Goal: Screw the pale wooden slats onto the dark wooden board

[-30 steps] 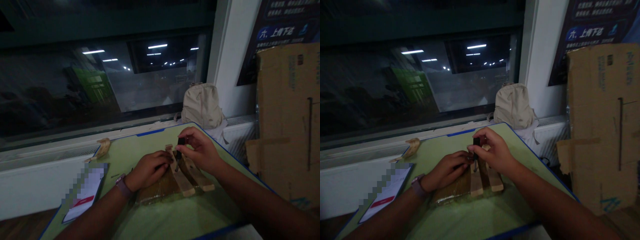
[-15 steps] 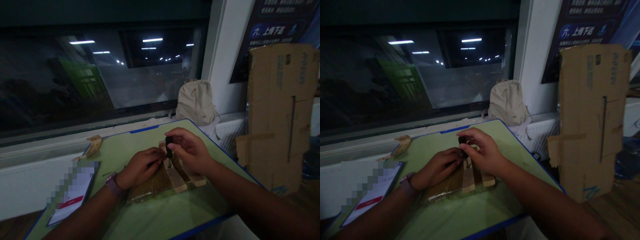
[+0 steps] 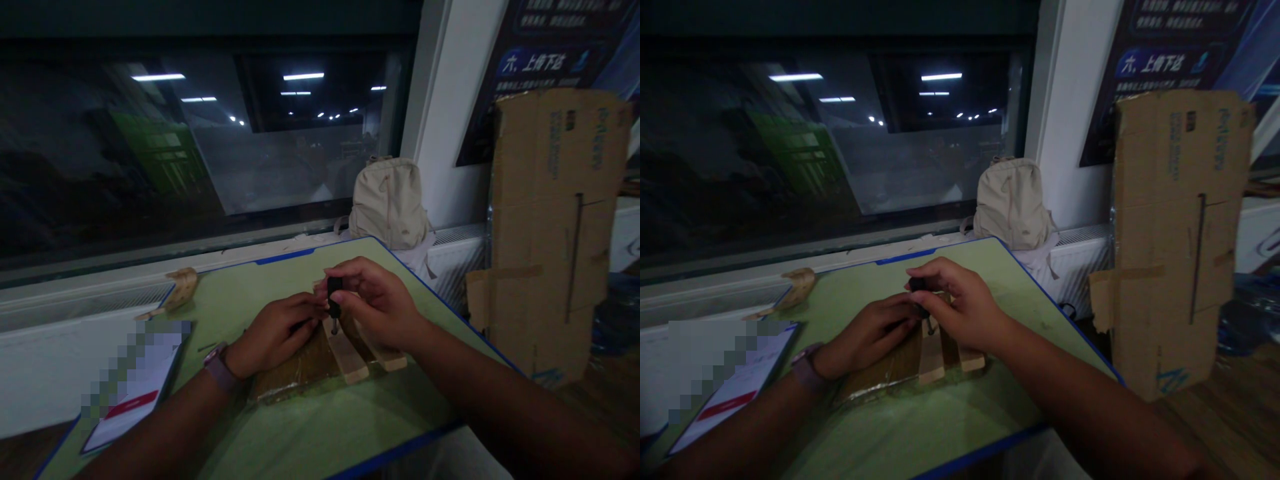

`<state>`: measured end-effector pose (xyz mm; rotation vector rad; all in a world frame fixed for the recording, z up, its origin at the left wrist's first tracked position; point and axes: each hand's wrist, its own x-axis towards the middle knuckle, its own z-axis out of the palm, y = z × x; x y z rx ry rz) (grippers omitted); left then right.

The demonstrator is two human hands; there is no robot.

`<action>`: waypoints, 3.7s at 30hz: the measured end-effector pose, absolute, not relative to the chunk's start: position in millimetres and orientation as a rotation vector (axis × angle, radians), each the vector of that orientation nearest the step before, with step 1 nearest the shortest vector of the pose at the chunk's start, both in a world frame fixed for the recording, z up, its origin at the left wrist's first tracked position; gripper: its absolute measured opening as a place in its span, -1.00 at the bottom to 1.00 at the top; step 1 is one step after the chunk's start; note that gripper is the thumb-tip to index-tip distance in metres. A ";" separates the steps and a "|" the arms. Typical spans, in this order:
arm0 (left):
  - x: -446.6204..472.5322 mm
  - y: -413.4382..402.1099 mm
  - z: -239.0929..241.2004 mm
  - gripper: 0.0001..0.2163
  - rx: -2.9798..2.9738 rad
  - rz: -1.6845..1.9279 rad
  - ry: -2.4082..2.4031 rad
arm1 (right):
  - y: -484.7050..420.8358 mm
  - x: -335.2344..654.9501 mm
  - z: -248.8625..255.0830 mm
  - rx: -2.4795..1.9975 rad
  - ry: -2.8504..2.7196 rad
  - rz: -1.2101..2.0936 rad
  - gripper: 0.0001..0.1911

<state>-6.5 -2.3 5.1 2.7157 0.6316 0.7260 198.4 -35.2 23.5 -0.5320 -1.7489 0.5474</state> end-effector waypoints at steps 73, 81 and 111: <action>-6.0 -1.1 5.2 -0.80 2.694 0.734 0.582 | -32.2 207.7 32.9 -0.556 -1.864 0.467 -0.77; -7.0 -1.4 3.8 -0.80 2.694 0.725 0.588 | -27.9 206.9 26.6 -0.561 -1.720 0.448 -0.72; -7.0 -1.1 4.6 -0.78 2.707 0.724 0.575 | -24.9 208.3 24.6 -0.647 -1.711 0.413 -0.65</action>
